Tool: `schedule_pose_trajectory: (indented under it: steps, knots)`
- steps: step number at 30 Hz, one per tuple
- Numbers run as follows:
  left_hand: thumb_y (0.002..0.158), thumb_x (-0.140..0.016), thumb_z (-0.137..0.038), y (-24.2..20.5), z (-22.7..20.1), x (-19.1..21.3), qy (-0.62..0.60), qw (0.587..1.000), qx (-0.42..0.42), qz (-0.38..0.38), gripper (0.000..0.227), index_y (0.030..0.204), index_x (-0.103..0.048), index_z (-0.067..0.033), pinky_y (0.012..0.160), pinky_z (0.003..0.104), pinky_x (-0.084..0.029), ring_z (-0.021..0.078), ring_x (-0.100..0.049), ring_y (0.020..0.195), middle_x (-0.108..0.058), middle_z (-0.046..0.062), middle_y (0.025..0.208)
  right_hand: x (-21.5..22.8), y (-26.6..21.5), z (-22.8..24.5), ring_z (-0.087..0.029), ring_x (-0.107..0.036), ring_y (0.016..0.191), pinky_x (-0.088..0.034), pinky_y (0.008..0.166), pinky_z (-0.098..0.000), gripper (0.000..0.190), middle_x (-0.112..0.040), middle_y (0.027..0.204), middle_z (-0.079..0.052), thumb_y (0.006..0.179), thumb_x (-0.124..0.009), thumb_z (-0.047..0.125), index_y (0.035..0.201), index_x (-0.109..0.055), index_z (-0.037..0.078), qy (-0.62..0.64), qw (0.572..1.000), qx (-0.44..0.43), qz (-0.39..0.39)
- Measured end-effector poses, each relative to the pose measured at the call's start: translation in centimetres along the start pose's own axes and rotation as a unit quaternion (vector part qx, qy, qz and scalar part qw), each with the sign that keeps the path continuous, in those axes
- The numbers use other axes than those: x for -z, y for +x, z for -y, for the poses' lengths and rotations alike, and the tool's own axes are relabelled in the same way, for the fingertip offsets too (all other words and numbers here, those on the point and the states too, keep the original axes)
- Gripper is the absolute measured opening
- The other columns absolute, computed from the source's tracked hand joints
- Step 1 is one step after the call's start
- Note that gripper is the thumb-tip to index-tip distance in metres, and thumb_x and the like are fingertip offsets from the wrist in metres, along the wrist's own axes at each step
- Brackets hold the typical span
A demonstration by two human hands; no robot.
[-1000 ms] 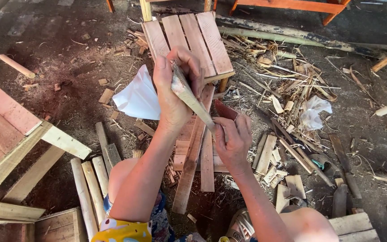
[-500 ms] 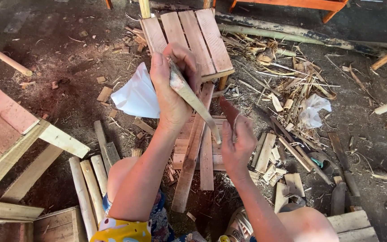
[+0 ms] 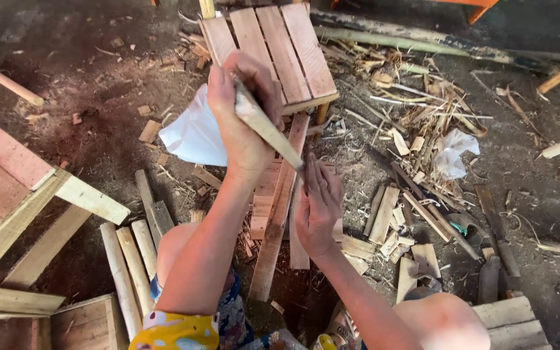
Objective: The person sits on the floor and uses a curved knife to shave and shape a long piece of wood. They then use a sanding block to smooth the surface of the wood.
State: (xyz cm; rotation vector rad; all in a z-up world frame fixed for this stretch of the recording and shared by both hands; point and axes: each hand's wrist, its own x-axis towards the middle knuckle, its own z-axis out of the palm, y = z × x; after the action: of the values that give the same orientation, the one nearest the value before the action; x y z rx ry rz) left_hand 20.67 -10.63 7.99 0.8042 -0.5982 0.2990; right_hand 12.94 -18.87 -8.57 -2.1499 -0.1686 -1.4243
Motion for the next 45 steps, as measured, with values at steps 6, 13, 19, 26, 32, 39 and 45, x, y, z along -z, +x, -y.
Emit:
schedule_pose_trajectory:
  steps: [6,13,19,26,32,39,45]
  knots:
    - [0.089,-0.037,-0.046,-0.2,-0.4,0.2,-0.028,0.999,0.000,-0.027,0.042,0.067,-0.045,-0.0110,0.030,0.022,-0.025,0.0092,-0.029,0.035,-0.035,-0.001,0.054,-0.1,0.5,1.3,-0.028,-0.060,0.117,-0.042,0.107,-0.0433,0.025,-0.061,0.121,-0.013,0.095,-0.053,0.007,0.120,-0.057,0.003,-0.008,0.999,-0.030,0.010]
    - [0.089,-0.038,-0.043,0.3,-1.3,1.9,-0.069,0.997,0.001,-0.028,0.040,0.066,-0.046,-0.0111,0.032,0.024,-0.026,0.0100,-0.027,0.032,-0.032,0.000,0.047,-0.5,-1.2,-0.3,-0.027,-0.062,0.114,-0.039,0.102,-0.0409,0.030,-0.063,0.120,-0.014,0.096,-0.050,0.005,0.125,-0.054,0.004,-0.027,0.999,0.028,0.033]
    - [0.088,-0.040,-0.046,-0.1,-1.1,1.7,-0.070,0.997,0.006,-0.028,0.042,0.065,-0.046,-0.0110,0.031,0.023,-0.025,0.0093,-0.029,0.032,-0.034,-0.001,0.048,-0.1,-0.9,-1.1,-0.028,-0.055,0.122,-0.047,0.100,-0.0397,0.036,-0.056,0.130,-0.011,0.095,-0.058,0.013,0.131,-0.049,0.009,0.009,0.998,0.029,0.059]
    - [0.088,-0.040,-0.049,-0.6,-1.0,1.2,-0.041,0.999,0.011,-0.021,0.044,0.066,-0.046,-0.0112,0.032,0.022,-0.025,0.0089,-0.030,0.034,-0.035,-0.001,0.051,-0.3,-1.0,-0.8,-0.032,-0.053,0.123,-0.036,0.112,-0.0530,0.028,-0.057,0.126,-0.013,0.098,-0.051,0.008,0.125,-0.052,0.003,0.059,0.998,0.021,0.028]
    - [0.087,-0.036,-0.054,-0.2,0.2,1.5,-0.030,0.999,0.005,-0.034,0.050,0.064,-0.045,-0.0106,0.030,0.021,-0.028,0.0131,-0.034,0.029,-0.034,0.003,0.043,-0.2,1.0,1.0,-0.034,-0.058,0.114,-0.038,0.106,-0.0562,0.025,-0.061,0.119,-0.016,0.096,-0.047,0.007,0.118,-0.059,0.002,0.027,0.999,0.018,-0.005]
    - [0.088,-0.036,-0.039,0.3,-1.4,2.5,-0.077,0.995,0.008,-0.064,0.040,0.063,-0.045,-0.0093,0.033,0.024,-0.026,0.0108,-0.026,0.032,-0.031,0.001,0.050,-0.7,-2.9,-2.1,-0.028,-0.062,0.113,-0.048,0.103,-0.0423,0.041,-0.062,0.120,-0.016,0.085,-0.045,-0.010,0.124,-0.054,0.001,-0.024,0.997,0.029,0.071]
    - [0.089,-0.036,-0.046,0.0,-0.8,1.8,-0.038,0.999,-0.009,-0.022,0.041,0.066,-0.045,-0.0138,0.029,0.023,-0.025,0.0081,-0.031,0.033,-0.035,-0.002,0.048,-0.8,0.3,0.3,-0.035,-0.060,0.114,-0.052,0.101,-0.0434,0.033,-0.059,0.120,-0.021,0.090,-0.051,-0.012,0.122,-0.052,-0.004,0.046,0.998,0.037,0.028]
